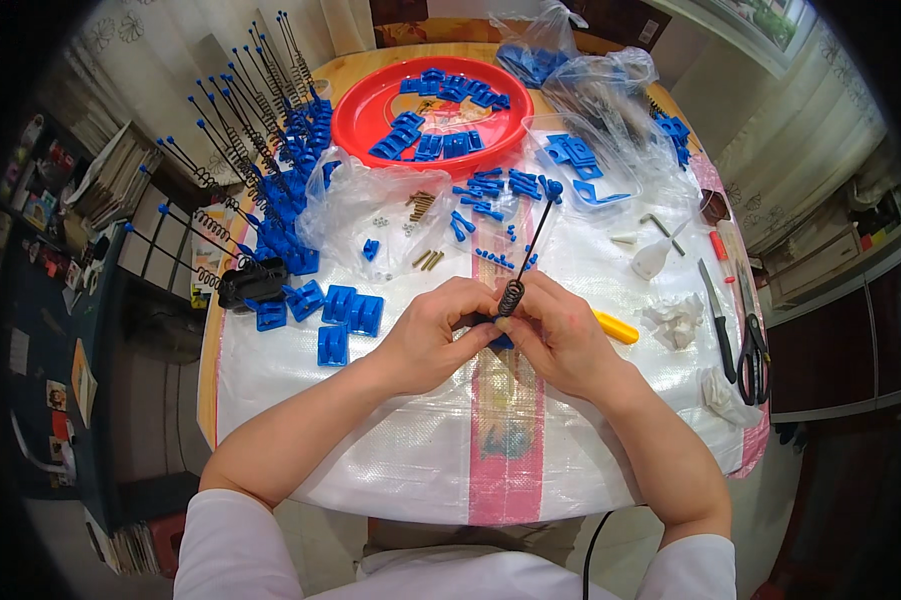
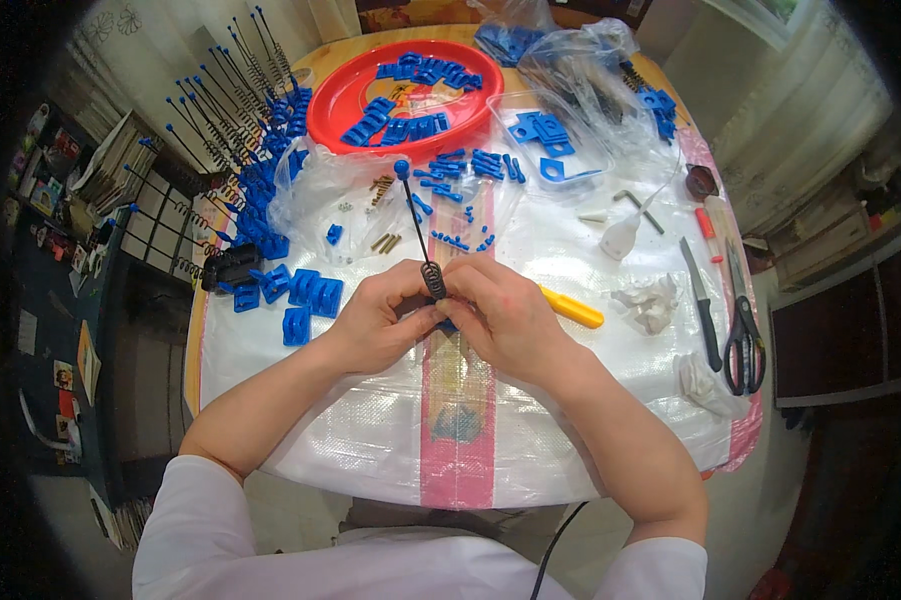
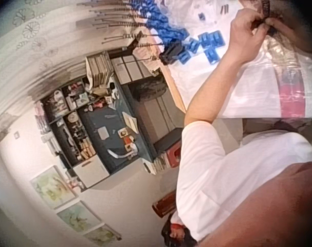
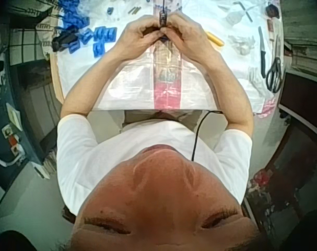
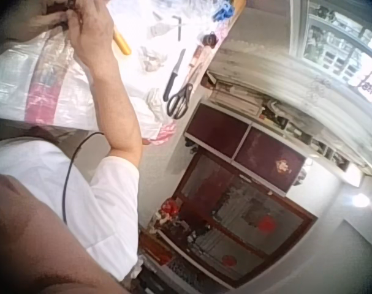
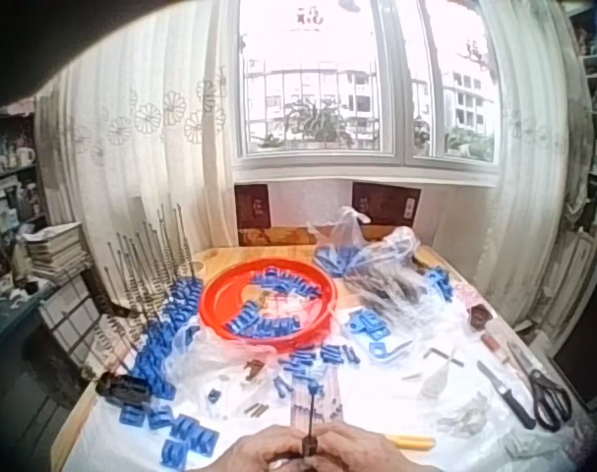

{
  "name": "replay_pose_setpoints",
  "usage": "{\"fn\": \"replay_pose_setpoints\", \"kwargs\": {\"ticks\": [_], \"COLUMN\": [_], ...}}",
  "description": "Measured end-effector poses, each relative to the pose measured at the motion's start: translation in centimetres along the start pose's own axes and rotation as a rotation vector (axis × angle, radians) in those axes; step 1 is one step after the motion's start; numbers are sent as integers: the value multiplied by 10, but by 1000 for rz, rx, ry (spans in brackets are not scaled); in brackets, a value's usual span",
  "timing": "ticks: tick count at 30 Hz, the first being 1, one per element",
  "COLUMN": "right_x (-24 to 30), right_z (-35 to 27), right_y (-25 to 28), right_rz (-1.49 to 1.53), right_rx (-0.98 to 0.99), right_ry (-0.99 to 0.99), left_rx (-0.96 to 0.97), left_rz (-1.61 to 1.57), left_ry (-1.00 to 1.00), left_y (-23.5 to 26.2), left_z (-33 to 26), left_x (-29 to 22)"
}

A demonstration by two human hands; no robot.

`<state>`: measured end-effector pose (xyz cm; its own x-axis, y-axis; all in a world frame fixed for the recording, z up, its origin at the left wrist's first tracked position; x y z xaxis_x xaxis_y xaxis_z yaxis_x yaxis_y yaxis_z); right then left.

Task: Assembling small metal springs and pins into blue plastic housings at a workstation.

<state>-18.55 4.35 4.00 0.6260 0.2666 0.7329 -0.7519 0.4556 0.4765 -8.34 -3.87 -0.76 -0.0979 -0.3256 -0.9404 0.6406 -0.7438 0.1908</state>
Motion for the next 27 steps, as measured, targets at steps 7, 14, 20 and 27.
{"fn": "replay_pose_setpoints", "kwargs": {"ticks": [7, 14, 20, 27], "right_x": [0, 2, 3, 2], "right_z": [0, 1, 1, 0], "right_y": [0, 0, 1, 1], "right_rz": [16, -2, 5, 22], "right_rx": [-4, 7, 3, -3], "right_ry": [-6, -5, 0, 0], "left_rx": [5, -3, 44, 14], "left_rz": [14, 3, 26, 30], "left_ry": [19, 2, 24, 24], "left_y": [0, 1, 0, 0], "left_z": [0, -1, -1, 0], "left_x": [-1, 0, 0, -3]}}
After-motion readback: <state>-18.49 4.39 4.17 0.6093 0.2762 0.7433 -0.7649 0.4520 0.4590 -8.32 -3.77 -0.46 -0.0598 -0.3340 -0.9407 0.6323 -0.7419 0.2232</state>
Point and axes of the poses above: each hand's wrist, its own z-axis towards the middle knuckle, its own y-axis out of the back of the hand, x = y × z, the point moved 8 cm from there along z, towards the middle knuckle, and after that the axes turned 11 degrees about -x, right-handed, at the moved point
